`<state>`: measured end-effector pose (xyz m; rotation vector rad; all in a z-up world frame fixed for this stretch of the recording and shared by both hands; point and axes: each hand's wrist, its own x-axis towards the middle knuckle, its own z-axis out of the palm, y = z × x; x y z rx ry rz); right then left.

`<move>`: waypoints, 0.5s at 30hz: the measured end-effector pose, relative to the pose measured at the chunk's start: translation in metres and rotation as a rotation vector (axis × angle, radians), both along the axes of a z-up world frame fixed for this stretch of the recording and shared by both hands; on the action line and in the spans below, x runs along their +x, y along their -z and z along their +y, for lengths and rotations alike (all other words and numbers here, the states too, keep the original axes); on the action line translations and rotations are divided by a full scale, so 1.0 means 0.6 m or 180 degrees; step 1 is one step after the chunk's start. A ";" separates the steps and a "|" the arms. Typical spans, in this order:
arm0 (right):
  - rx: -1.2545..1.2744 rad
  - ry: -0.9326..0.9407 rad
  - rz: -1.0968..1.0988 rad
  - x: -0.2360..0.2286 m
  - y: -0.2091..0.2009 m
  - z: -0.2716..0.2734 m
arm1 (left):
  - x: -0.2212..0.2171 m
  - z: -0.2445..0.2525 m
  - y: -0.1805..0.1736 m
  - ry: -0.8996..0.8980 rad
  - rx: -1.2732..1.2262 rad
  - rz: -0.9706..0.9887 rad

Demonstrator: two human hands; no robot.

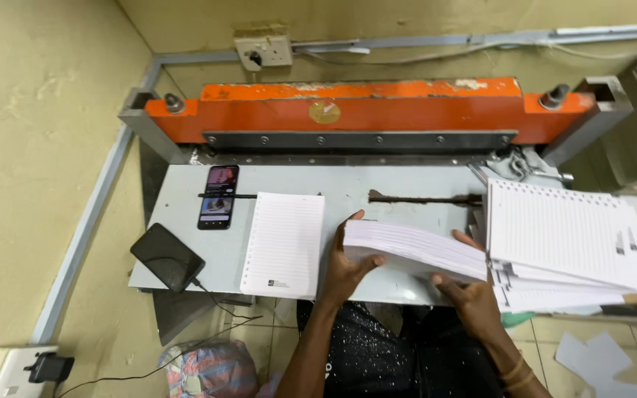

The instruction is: The person places stacks of lined paper into a binding machine, presses the handle to bind them, and then removes the finished notebooks. They repeat this process with multiple stacks of paper, organizing the completed notebooks on the table.

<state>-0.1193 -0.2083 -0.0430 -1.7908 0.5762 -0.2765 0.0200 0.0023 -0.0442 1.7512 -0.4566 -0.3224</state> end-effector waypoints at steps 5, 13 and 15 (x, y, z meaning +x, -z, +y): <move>0.0524 0.0571 0.0248 -0.015 0.026 0.005 | -0.015 -0.009 0.032 -0.0175 -0.0770 0.0432; 0.0313 0.0458 0.0459 -0.073 0.097 0.020 | -0.038 0.004 0.052 0.0010 -0.0212 0.0629; 0.1049 0.0946 -0.0718 -0.073 0.060 0.043 | -0.042 0.000 0.037 0.0206 -0.1031 0.0281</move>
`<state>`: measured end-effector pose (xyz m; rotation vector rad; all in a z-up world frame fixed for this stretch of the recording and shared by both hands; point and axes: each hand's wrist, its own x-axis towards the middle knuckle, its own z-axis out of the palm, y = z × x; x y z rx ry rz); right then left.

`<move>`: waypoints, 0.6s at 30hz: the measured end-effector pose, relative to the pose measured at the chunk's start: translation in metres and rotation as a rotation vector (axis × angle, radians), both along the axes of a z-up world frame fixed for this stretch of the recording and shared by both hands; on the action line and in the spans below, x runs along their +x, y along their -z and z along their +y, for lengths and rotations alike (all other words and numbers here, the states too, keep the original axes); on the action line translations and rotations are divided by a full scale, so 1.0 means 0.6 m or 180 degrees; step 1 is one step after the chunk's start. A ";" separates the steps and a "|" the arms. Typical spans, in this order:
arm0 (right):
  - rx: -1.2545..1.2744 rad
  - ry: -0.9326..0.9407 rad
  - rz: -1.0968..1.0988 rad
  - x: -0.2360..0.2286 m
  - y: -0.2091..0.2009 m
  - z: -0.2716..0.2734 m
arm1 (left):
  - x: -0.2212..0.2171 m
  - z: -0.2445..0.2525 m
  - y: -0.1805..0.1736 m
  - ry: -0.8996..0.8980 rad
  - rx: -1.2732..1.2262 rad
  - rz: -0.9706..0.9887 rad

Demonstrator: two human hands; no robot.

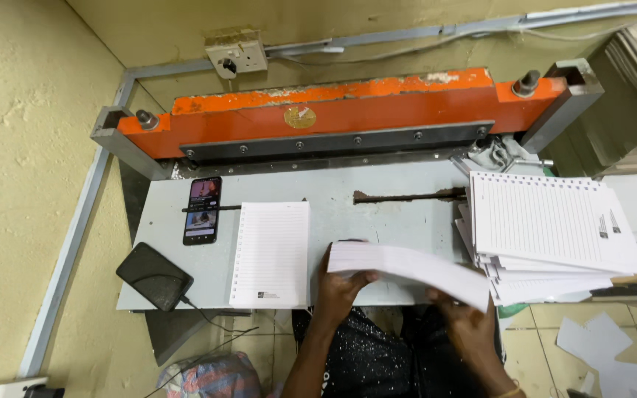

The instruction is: The person places stacks of lined paper into a binding machine, presses the handle to bind them, and then removes the finished notebooks. They repeat this process with multiple stacks of paper, organizing the completed notebooks on the table.

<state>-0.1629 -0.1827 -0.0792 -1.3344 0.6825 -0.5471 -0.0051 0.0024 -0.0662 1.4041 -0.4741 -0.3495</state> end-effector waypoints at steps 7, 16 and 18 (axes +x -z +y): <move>-0.4989 -0.0056 -0.1219 0.008 0.020 0.002 | -0.152 -0.031 -0.093 -0.0700 -0.1855 0.3018; -0.0556 -0.0269 0.1176 -0.157 0.125 -0.031 | -0.174 0.056 0.009 -0.0409 0.0271 0.2651; 0.2345 -0.0998 0.1652 -0.092 0.076 -0.016 | -0.160 0.062 -0.010 -0.0268 0.0470 0.2530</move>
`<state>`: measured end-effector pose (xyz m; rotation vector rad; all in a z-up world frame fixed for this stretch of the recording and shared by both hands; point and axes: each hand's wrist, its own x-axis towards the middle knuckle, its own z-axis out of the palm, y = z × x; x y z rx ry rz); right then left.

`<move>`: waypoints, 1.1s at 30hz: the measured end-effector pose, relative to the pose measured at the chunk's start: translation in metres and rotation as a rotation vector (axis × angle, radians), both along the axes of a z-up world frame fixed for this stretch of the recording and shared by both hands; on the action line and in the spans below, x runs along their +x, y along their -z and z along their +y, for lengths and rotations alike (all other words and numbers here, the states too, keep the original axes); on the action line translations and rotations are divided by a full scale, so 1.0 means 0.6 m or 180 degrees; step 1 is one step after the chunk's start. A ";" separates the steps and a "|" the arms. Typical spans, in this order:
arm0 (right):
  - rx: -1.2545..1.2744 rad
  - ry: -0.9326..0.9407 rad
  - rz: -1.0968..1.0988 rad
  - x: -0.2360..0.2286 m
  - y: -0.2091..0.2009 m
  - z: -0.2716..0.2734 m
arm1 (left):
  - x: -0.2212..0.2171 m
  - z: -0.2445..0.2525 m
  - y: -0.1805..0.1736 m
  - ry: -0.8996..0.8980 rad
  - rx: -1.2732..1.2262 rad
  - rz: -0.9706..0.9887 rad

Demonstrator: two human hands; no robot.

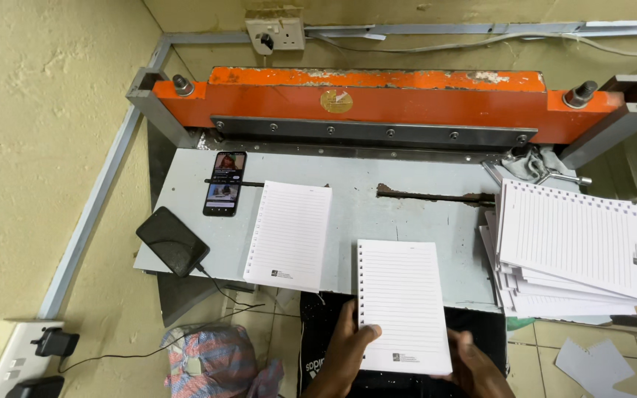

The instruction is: The person places stacks of lined paper into a binding machine, presses the handle to bind them, and then removes the finished notebooks. They repeat this process with multiple stacks of paper, organizing the completed notebooks on the table.

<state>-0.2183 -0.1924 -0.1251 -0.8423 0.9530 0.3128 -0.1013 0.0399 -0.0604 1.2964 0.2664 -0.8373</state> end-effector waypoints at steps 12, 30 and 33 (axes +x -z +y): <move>-0.1019 -0.1072 -0.1148 0.256 -0.260 0.221 | 0.259 0.194 -0.200 0.0246 0.0863 -0.0526; -0.6992 -0.2125 -0.0428 0.085 -0.162 -0.209 | 0.306 0.194 -0.211 0.1028 0.3543 -0.1623; -0.7100 -0.2128 -0.0452 0.087 -0.175 -0.201 | 0.273 0.200 -0.156 0.0618 0.3647 -0.3493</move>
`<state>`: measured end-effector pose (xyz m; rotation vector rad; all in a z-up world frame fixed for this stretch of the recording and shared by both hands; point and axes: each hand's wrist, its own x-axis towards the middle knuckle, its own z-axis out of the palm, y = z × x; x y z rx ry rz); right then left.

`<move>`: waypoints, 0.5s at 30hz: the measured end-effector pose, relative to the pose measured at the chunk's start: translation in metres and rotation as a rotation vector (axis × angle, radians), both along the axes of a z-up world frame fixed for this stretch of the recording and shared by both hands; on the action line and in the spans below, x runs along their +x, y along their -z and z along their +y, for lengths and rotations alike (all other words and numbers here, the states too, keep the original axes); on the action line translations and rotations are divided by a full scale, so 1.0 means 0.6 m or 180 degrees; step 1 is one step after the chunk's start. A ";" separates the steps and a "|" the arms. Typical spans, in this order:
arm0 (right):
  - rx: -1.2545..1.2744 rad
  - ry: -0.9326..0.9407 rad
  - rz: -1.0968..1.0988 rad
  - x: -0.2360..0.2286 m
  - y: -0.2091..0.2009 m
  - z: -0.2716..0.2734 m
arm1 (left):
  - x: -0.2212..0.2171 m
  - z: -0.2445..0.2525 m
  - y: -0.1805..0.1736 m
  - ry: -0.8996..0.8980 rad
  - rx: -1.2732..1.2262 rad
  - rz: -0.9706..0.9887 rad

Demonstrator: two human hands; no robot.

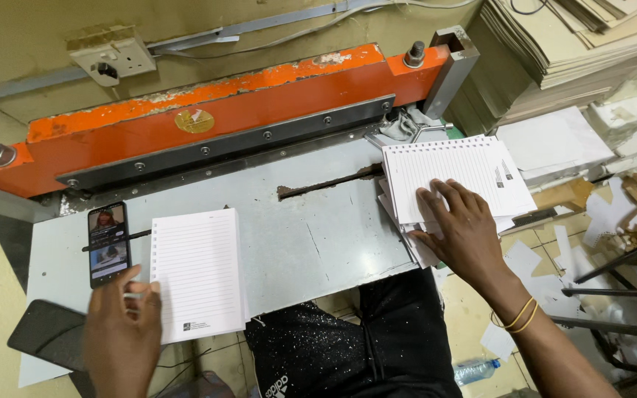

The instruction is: The person places stacks of lined paper into a binding machine, presses the handle to bind them, and then removes the finished notebooks. They repeat this process with multiple stacks of paper, organizing the completed notebooks on the table.

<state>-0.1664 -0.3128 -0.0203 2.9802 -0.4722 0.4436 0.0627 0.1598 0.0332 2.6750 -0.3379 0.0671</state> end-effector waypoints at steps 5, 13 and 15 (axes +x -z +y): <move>-0.0670 -0.0336 0.0189 -0.002 -0.014 -0.011 | -0.101 -0.179 -0.002 0.0872 -0.1530 0.1253; -0.0663 -0.0379 0.0826 0.014 -0.040 -0.026 | -0.127 -0.475 0.119 0.1838 -0.2724 0.3126; -0.1086 -0.0601 0.0786 0.014 -0.030 -0.033 | -0.120 -0.527 0.138 0.1417 -0.2777 0.3694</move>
